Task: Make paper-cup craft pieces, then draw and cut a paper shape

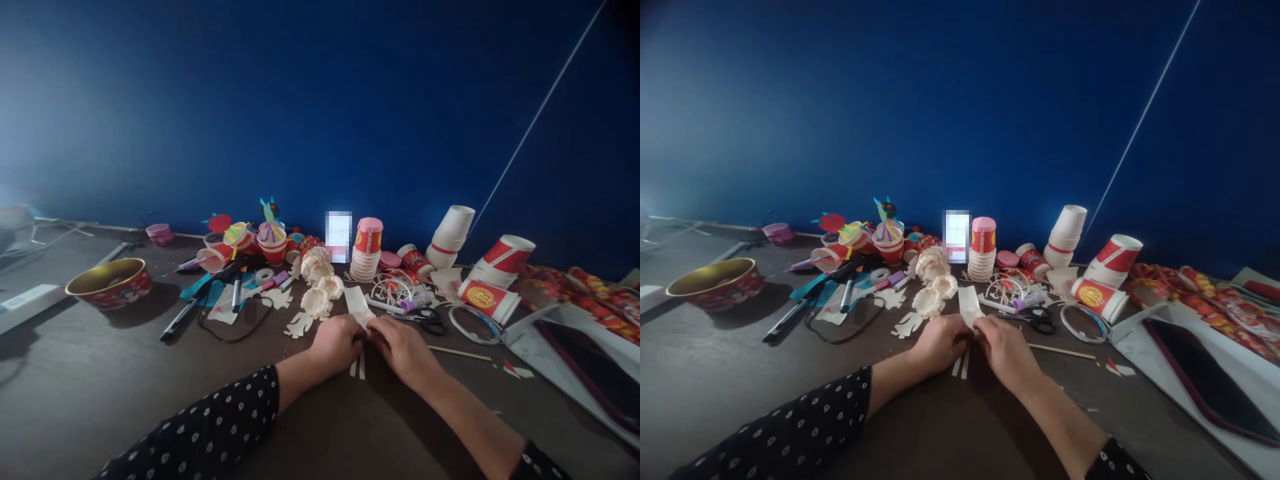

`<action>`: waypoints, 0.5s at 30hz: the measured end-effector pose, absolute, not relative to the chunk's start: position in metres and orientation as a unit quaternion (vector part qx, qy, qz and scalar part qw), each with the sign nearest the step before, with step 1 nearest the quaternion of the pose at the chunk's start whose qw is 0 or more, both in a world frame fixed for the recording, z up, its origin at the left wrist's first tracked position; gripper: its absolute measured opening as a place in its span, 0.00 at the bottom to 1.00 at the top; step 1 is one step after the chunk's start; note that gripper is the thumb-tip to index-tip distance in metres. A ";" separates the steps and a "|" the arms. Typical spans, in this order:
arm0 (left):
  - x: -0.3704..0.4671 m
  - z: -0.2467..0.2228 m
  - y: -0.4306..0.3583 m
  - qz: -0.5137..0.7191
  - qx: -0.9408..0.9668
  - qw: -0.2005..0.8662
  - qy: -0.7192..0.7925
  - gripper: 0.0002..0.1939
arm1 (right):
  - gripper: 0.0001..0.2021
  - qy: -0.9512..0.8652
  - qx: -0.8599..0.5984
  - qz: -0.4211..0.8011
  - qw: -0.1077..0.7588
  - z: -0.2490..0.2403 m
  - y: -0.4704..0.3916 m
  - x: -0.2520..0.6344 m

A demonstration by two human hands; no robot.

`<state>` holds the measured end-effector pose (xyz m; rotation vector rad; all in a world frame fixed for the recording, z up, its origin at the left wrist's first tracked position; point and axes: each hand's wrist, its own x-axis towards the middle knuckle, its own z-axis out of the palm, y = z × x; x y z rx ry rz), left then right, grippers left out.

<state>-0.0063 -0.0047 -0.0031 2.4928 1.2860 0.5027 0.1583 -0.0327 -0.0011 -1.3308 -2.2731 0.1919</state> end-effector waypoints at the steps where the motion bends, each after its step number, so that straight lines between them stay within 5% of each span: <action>1: -0.006 -0.003 -0.005 0.175 0.866 0.145 0.446 0.09 | 0.09 -0.834 -0.487 0.072 0.249 -0.001 -0.033 0.159; 15: -0.006 -0.003 -0.006 0.187 0.861 0.157 0.445 0.09 | 0.11 -0.820 -0.470 0.074 0.319 0.003 -0.033 0.167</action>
